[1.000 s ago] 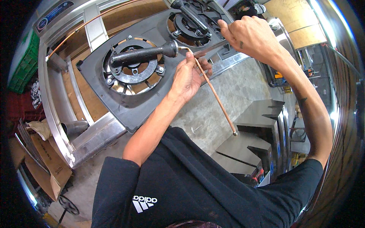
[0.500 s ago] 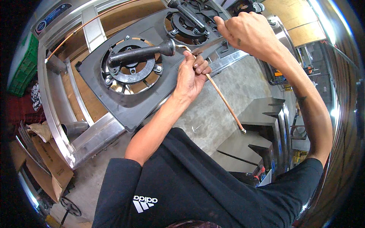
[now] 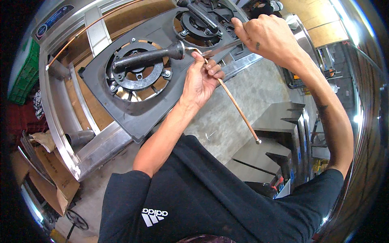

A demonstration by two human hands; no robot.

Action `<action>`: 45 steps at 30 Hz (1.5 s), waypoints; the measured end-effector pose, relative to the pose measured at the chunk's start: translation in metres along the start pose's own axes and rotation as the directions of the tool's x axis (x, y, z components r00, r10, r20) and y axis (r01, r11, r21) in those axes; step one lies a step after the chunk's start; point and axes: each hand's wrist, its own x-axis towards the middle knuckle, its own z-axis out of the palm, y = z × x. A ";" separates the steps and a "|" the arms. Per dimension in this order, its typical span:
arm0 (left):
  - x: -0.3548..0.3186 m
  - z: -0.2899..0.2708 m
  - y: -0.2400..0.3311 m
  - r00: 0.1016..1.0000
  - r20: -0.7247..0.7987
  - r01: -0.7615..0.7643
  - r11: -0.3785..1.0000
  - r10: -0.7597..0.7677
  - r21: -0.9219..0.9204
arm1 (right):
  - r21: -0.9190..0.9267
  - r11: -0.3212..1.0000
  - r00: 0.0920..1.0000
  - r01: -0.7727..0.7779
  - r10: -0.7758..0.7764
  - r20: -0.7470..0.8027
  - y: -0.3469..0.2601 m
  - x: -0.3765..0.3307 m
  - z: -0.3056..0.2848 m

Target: The person repairs a commercial gas stove by connecting copper gas lines to the burner valves using a wrench and then reassembling the burner grates. The person uses a wrench to tighten the connections and places the grates back onto the stove.

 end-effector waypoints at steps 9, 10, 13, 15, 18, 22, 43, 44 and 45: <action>0.000 -0.001 0.004 0.995 -0.066 0.068 0.994 -0.074 -0.088 | 0.040 0.998 0.998 -0.056 0.054 0.043 -0.003 0.001 -0.004; 0.000 -0.001 0.004 0.994 -0.070 0.074 0.993 -0.080 -0.088 | 0.054 0.997 0.997 -0.061 0.058 0.045 -0.002 0.000 -0.003; 0.000 -0.001 0.005 0.993 -0.076 0.084 0.993 -0.091 -0.088 | 0.085 0.994 0.996 -0.075 0.071 0.046 0.000 0.000 -0.001; 0.000 -0.001 0.006 0.993 -0.068 0.085 0.992 -0.091 -0.088 | 0.096 0.991 0.995 -0.090 0.086 0.040 -0.001 0.000 0.000; -0.001 -0.002 0.010 0.990 -0.079 0.111 0.989 -0.119 -0.097 | 0.105 0.987 0.991 -0.118 0.111 0.068 -0.005 0.001 -0.001; -0.001 -0.004 0.016 0.987 -0.081 0.132 0.988 -0.138 -0.080 | 0.075 0.987 0.987 -0.145 0.139 0.082 -0.017 0.002 -0.004; 0.000 -0.012 0.019 0.983 -0.104 0.144 0.987 -0.151 -0.071 | 0.057 0.989 0.989 -0.133 0.129 0.066 -0.018 -0.001 0.001; 0.000 -0.012 0.017 0.987 -0.093 0.126 0.991 -0.129 -0.045 | 0.023 0.993 0.991 -0.119 0.117 0.066 -0.018 -0.001 0.001; 0.000 -0.011 0.016 0.990 -0.091 0.110 0.994 -0.111 -0.011 | -0.011 0.994 0.992 -0.105 0.105 0.065 -0.019 -0.001 0.000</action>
